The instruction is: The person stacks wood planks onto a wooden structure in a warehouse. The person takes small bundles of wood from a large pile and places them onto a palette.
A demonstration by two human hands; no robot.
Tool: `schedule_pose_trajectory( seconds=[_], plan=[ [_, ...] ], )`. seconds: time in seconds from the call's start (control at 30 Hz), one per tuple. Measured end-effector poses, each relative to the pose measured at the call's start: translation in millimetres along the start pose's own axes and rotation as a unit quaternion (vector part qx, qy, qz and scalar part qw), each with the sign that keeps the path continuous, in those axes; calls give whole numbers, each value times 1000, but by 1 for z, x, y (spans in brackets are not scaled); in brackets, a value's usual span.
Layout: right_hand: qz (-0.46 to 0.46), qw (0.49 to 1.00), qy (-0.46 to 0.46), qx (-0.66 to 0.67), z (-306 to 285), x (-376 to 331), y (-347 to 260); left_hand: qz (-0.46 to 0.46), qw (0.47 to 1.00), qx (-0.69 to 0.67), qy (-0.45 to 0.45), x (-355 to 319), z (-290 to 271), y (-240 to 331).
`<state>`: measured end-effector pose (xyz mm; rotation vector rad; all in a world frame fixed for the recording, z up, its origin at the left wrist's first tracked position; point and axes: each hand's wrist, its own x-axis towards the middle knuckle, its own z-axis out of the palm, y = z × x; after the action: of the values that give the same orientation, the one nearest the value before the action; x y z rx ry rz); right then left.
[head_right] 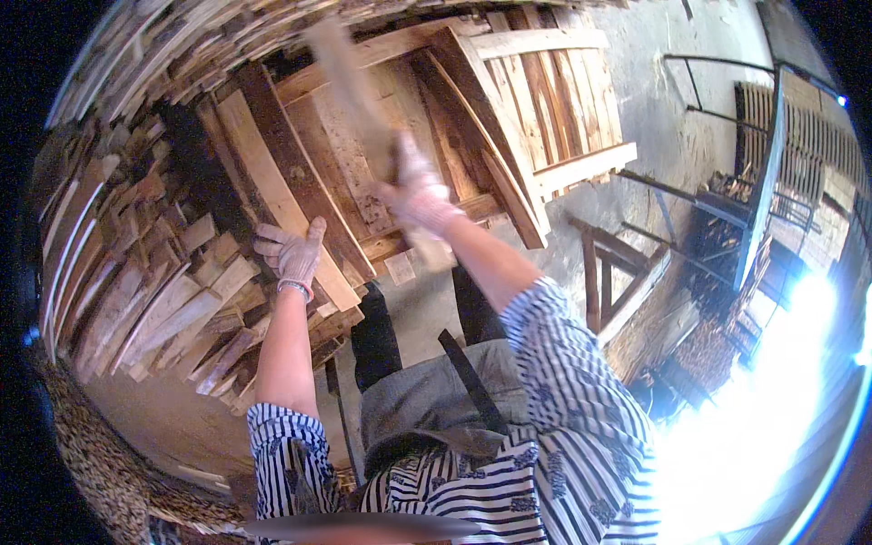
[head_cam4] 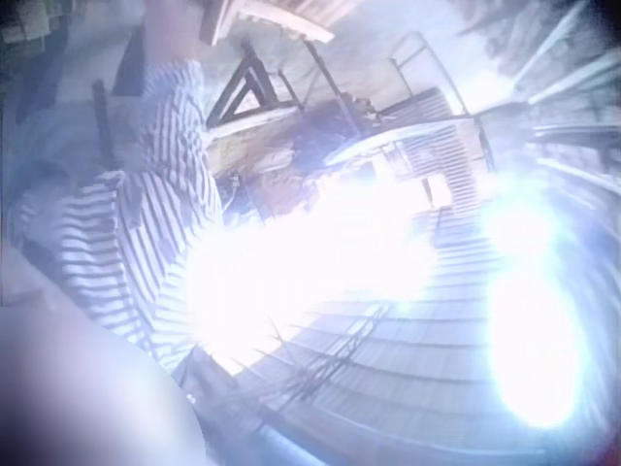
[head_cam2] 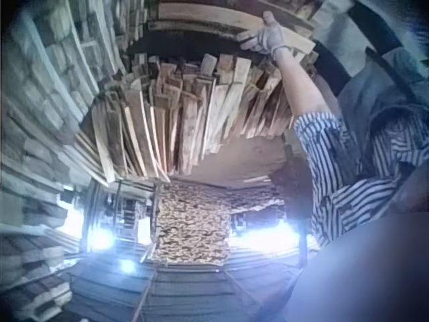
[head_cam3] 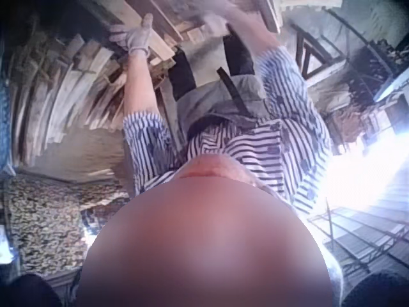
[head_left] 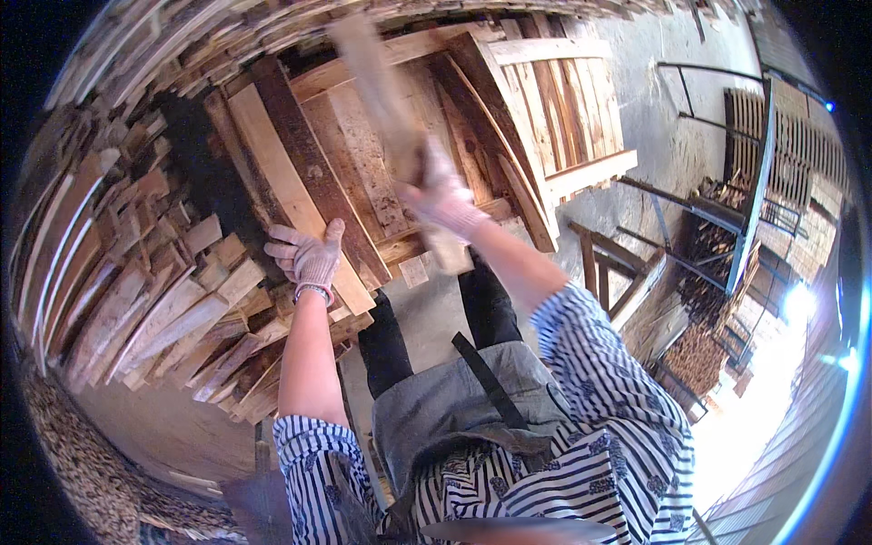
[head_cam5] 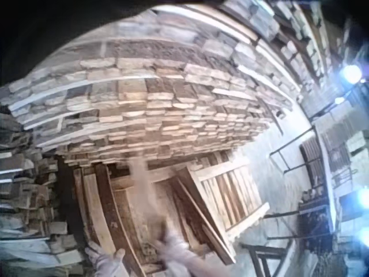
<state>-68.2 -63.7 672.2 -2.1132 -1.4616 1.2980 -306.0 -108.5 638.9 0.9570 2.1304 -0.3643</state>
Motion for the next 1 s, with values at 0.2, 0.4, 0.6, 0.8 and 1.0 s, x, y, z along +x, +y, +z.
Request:
schedule_pose_trajectory(
  seconds=[0.2,0.4,0.6,0.8,1.0],
  plan=[
    [82,989,-122,-34,75,-15,-47,15,999,16,23,13,12,-18],
    [16,983,-105,150,48,17,10,3,998,33,46,33,24,-32],
    [85,970,-224,33,50,7,-31,45,990,85,104,41,26,-33],
    [8,965,44,-257,-115,20,-13,17,995,53,82,21,3,-41],
    [140,943,39,-299,-146,24,64,26,998,-6,57,26,9,-22]
  ],
)
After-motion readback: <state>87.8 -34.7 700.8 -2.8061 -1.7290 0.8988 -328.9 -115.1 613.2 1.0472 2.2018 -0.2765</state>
